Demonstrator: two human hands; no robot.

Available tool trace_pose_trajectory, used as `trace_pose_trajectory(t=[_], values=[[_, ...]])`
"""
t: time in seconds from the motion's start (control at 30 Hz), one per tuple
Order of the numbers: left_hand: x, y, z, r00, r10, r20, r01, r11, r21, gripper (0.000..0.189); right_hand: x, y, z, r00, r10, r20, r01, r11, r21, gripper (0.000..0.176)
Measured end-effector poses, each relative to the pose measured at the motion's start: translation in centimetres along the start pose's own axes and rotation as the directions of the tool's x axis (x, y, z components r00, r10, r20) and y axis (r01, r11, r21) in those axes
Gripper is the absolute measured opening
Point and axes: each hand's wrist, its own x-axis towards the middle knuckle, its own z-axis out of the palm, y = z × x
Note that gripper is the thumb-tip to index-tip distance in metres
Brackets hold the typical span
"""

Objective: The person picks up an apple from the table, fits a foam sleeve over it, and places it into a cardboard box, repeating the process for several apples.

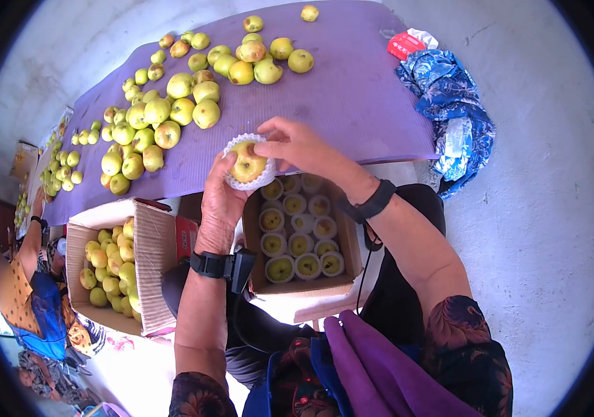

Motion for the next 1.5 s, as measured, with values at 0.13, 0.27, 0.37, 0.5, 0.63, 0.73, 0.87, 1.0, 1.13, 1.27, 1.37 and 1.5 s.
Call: trace_pose_trajectory(t=[0.13,0.27,0.37,0.5,0.63,0.73,0.87,1.0,1.13,1.27,1.37,1.5], values=[[0.0,0.1,0.0,1.0,0.004,-0.029,-0.003,1.0,0.017,0.052,0.1,0.5,-0.1,1.0,-0.001,-0.031,0.004,0.995,0.101,0.044],[0.1,0.1,-0.4,1.0,-0.011,-0.005,0.011,0.999,0.03,0.053,0.0,0.4,-0.3,1.0,-0.012,0.0,0.012,0.993,0.12,0.041],[0.1,0.0,-0.6,1.0,-0.02,0.001,0.02,0.999,0.029,0.053,-0.1,0.2,-0.2,0.999,-0.032,0.004,0.031,0.994,0.107,0.037],[0.1,0.0,-0.7,0.999,-0.033,-0.017,0.033,0.999,-0.004,0.054,-0.2,0.8,0.0,0.99,-0.135,0.031,0.135,0.991,-0.004,0.036],[-0.2,0.0,-0.3,0.997,-0.031,-0.078,0.028,0.999,-0.031,0.054,-0.8,-0.4,0.8,0.989,-0.142,0.042,0.148,0.953,-0.263,0.045],[0.0,-0.4,-0.5,0.994,0.024,-0.107,-0.024,1.0,-0.001,0.051,-0.8,-0.4,0.6,0.995,-0.02,0.096,0.023,0.999,-0.024,0.053],[-0.4,-1.0,0.7,0.989,0.101,-0.106,-0.09,0.99,0.108,0.046,-0.7,0.2,1.8,0.999,0.04,-0.001,-0.04,0.999,0.005,0.06],[-0.4,-1.5,0.5,0.995,0.08,-0.061,-0.076,0.995,0.067,0.042,-0.1,2.6,2.1,0.985,-0.105,-0.136,0.11,0.994,0.027,0.061],[-0.5,-0.9,0.1,0.986,0.062,-0.156,-0.042,0.991,0.124,0.039,-0.1,2.0,1.5,0.998,0.028,-0.064,-0.017,0.986,0.169,0.061],[-0.1,-1.3,-1.0,0.962,0.176,-0.21,-0.107,0.946,0.305,0.027,-0.1,1.6,1.2,0.998,0.048,-0.037,-0.043,0.992,0.121,0.062],[-0.1,-1.2,-1.1,0.933,0.296,-0.207,-0.184,0.883,0.432,0.022,-0.3,0.9,1.0,0.993,0.118,-0.007,-0.117,0.992,0.04,0.065],[0.0,-1.5,-1.0,0.828,0.546,-0.126,-0.31,0.634,0.708,0.022,-0.6,0.2,1.2,0.981,0.195,0.001,-0.195,0.979,0.058,0.067]])
